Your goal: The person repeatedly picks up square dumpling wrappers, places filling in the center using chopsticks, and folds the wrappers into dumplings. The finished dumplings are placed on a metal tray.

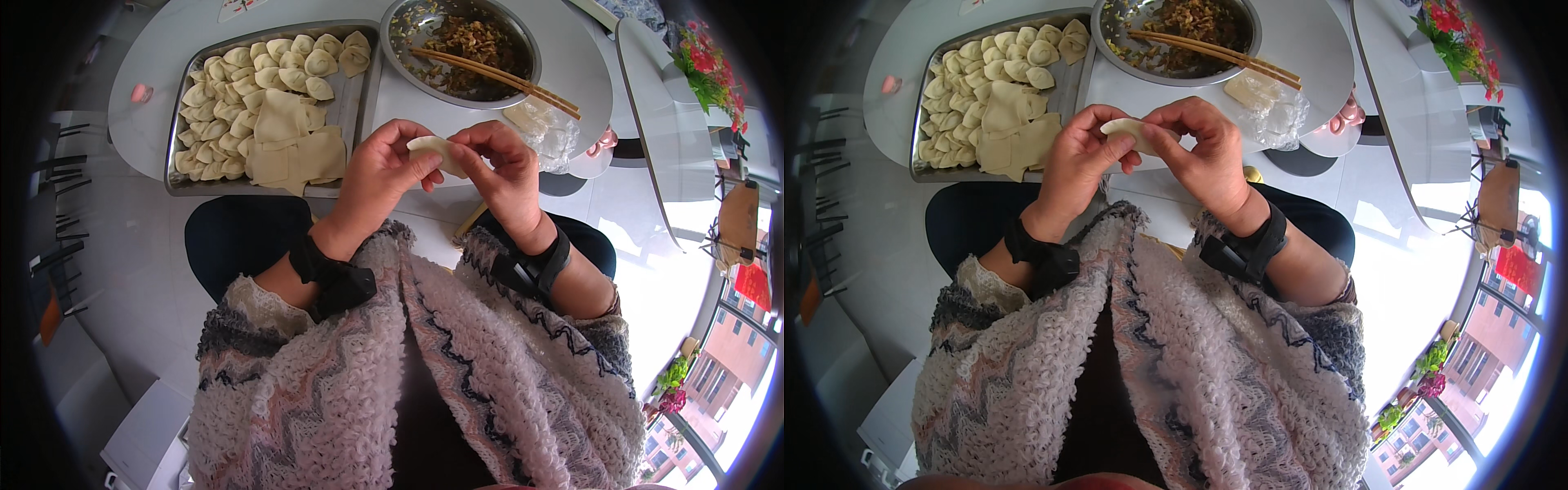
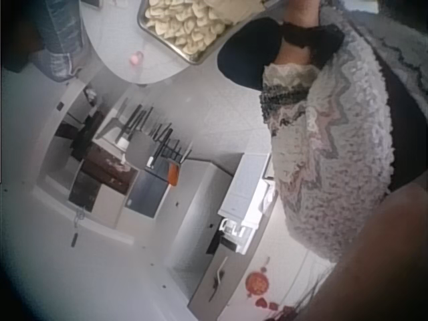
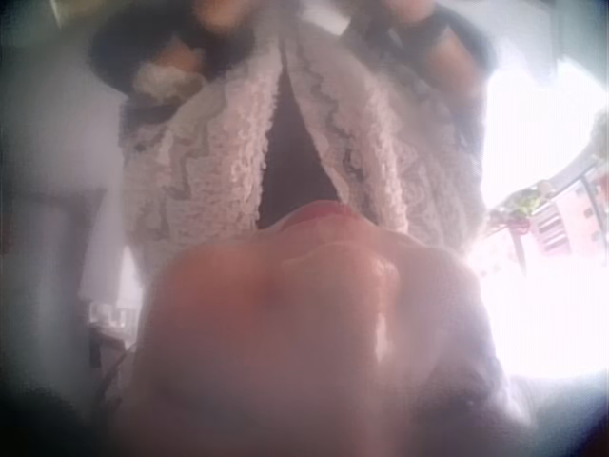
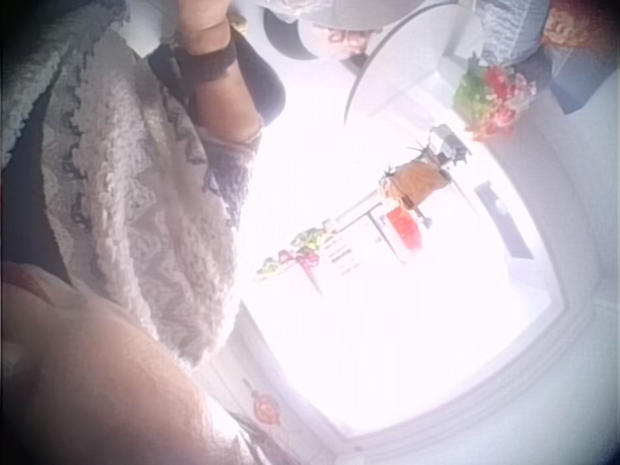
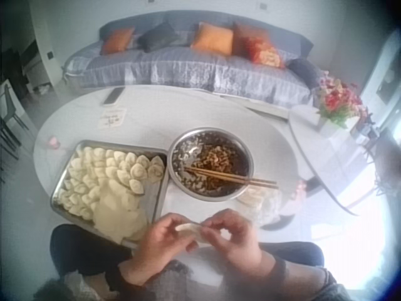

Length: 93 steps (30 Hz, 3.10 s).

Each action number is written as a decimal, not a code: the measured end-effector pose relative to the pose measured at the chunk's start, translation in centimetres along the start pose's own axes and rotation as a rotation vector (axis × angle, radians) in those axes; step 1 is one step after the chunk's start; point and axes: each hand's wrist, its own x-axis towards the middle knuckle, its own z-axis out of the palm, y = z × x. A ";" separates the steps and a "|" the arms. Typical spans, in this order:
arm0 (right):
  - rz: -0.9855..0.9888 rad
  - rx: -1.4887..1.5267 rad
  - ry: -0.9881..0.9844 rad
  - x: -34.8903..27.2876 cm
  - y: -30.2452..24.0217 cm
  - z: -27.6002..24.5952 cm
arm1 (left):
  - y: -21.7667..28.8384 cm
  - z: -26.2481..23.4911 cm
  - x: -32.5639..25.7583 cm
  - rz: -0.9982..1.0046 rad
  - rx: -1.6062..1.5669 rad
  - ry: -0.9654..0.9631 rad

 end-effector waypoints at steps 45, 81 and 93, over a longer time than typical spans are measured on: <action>-0.025 0.028 0.045 0.2 0.1 0.8 | 0.0 0.2 0.0 -0.072 0.087 -0.016; 0.211 0.686 0.159 0.5 -0.1 0.9 | -0.2 -0.2 0.3 0.135 -0.137 0.098; 0.190 0.726 0.157 0.4 0.1 1.7 | -0.3 -0.5 0.2 0.241 -0.122 0.131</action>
